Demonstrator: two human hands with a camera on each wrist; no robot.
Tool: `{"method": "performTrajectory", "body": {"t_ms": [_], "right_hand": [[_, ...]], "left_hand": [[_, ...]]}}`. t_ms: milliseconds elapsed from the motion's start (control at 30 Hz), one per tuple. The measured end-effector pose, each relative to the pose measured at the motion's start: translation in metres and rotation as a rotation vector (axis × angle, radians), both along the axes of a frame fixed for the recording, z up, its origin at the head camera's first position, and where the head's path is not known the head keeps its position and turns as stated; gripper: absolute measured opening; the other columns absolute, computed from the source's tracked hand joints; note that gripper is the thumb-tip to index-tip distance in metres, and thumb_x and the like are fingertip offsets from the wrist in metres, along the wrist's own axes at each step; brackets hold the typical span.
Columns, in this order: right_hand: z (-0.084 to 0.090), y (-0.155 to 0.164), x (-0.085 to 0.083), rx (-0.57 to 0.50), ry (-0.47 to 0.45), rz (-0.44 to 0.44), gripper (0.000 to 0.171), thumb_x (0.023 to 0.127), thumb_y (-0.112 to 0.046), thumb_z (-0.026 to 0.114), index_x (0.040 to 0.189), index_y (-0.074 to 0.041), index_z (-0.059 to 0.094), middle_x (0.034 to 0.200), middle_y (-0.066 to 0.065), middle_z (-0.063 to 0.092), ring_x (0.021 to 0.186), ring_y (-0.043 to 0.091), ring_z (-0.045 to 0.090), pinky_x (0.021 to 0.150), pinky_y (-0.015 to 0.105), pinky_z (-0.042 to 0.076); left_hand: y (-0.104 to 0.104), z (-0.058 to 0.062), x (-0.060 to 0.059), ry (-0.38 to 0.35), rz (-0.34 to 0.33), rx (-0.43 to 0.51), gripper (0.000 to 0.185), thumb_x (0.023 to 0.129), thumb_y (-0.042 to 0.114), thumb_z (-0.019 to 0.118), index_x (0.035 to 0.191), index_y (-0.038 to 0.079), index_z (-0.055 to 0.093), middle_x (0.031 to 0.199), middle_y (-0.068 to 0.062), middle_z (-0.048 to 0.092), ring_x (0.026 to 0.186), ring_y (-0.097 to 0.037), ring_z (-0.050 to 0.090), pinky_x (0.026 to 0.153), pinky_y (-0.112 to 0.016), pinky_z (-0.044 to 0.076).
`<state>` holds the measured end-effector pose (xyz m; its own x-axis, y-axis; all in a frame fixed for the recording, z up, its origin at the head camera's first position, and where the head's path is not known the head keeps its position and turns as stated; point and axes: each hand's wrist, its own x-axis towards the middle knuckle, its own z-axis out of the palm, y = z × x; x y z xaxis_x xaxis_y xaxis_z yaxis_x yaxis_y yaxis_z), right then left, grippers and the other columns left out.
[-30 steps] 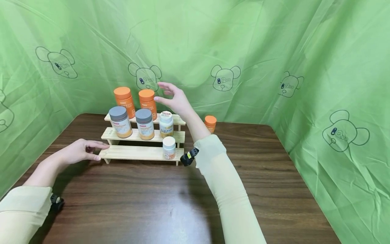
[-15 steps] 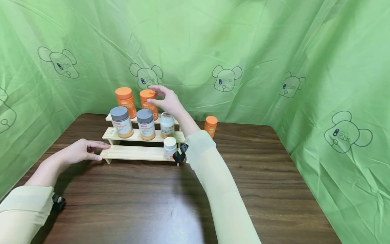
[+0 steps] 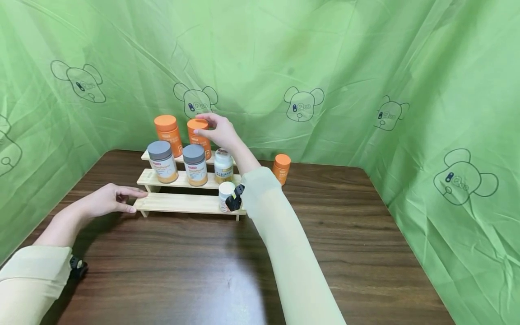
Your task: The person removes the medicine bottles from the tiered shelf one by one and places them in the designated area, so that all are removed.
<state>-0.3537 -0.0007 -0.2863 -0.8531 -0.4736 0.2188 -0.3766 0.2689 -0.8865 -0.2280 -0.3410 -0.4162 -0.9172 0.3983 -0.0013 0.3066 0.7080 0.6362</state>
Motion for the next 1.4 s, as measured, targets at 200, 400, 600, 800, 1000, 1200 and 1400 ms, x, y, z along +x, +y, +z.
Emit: {"method": "performTrajectory", "body": {"t_ms": [200,400,600,800,1000,1200,1400], "right_hand": [[-0.002,-0.001,0.000,0.010,-0.005,-0.032,0.043,0.084,-0.024,0.072,0.125,-0.018,0.060,0.116,-0.002,0.062,0.103,0.012,0.057,0.086,0.025,0.046],[0.000,0.000,0.001,0.012,-0.020,-0.041,0.043,0.083,-0.026,0.073,0.124,-0.020,0.061,0.116,-0.003,0.063,0.102,0.011,0.057,0.088,0.025,0.046],[0.000,0.000,0.003,-0.013,-0.018,-0.032,0.043,0.083,-0.024,0.074,0.124,-0.019,0.062,0.117,-0.003,0.063,0.104,0.010,0.058,0.087,0.025,0.046],[0.002,0.003,0.005,-0.032,0.016,-0.043,0.043,0.081,-0.025,0.075,0.122,-0.020,0.062,0.121,-0.005,0.062,0.110,0.007,0.055,0.090,0.024,0.045],[0.007,0.008,0.005,-0.060,0.015,-0.065,0.046,0.079,-0.026,0.077,0.122,-0.021,0.063,0.121,-0.007,0.062,0.112,0.006,0.054,0.091,0.023,0.045],[0.013,0.017,0.004,-0.125,0.022,-0.092,0.047,0.078,-0.023,0.078,0.123,-0.018,0.063,0.120,-0.003,0.063,0.109,0.008,0.056,0.088,0.024,0.047],[0.022,0.031,0.004,-0.157,0.058,-0.116,0.047,0.078,-0.021,0.078,0.123,-0.016,0.063,0.119,-0.001,0.064,0.109,0.010,0.056,0.090,0.026,0.046]], "left_hand": [[0.000,0.000,0.000,0.006,-0.001,-0.008,0.049,0.072,0.020,0.081,0.119,0.012,0.067,0.122,-0.017,0.061,0.059,-0.007,0.043,0.059,-0.024,0.039],[-0.001,0.001,0.000,0.008,-0.001,-0.016,0.049,0.073,0.021,0.081,0.119,0.013,0.067,0.123,-0.017,0.061,0.061,-0.007,0.045,0.061,-0.024,0.040],[-0.001,0.001,0.000,0.011,0.003,-0.015,0.050,0.072,0.022,0.081,0.119,0.013,0.067,0.123,-0.017,0.061,0.062,-0.007,0.045,0.061,-0.024,0.040],[-0.001,0.000,-0.001,0.012,0.003,-0.009,0.049,0.072,0.022,0.081,0.119,0.014,0.067,0.122,-0.016,0.062,0.061,-0.007,0.044,0.060,-0.024,0.039],[-0.002,-0.001,0.000,0.024,-0.005,-0.016,0.049,0.072,0.023,0.081,0.119,0.014,0.068,0.121,-0.015,0.063,0.060,-0.006,0.044,0.060,-0.024,0.039],[-0.002,-0.003,0.001,0.014,-0.001,-0.005,0.049,0.072,0.021,0.081,0.119,0.013,0.067,0.120,-0.015,0.063,0.058,-0.006,0.043,0.057,-0.024,0.039],[-0.002,-0.004,0.000,0.007,0.002,0.004,0.050,0.072,0.021,0.081,0.119,0.013,0.067,0.120,-0.015,0.063,0.059,-0.006,0.043,0.057,-0.024,0.039]]}}
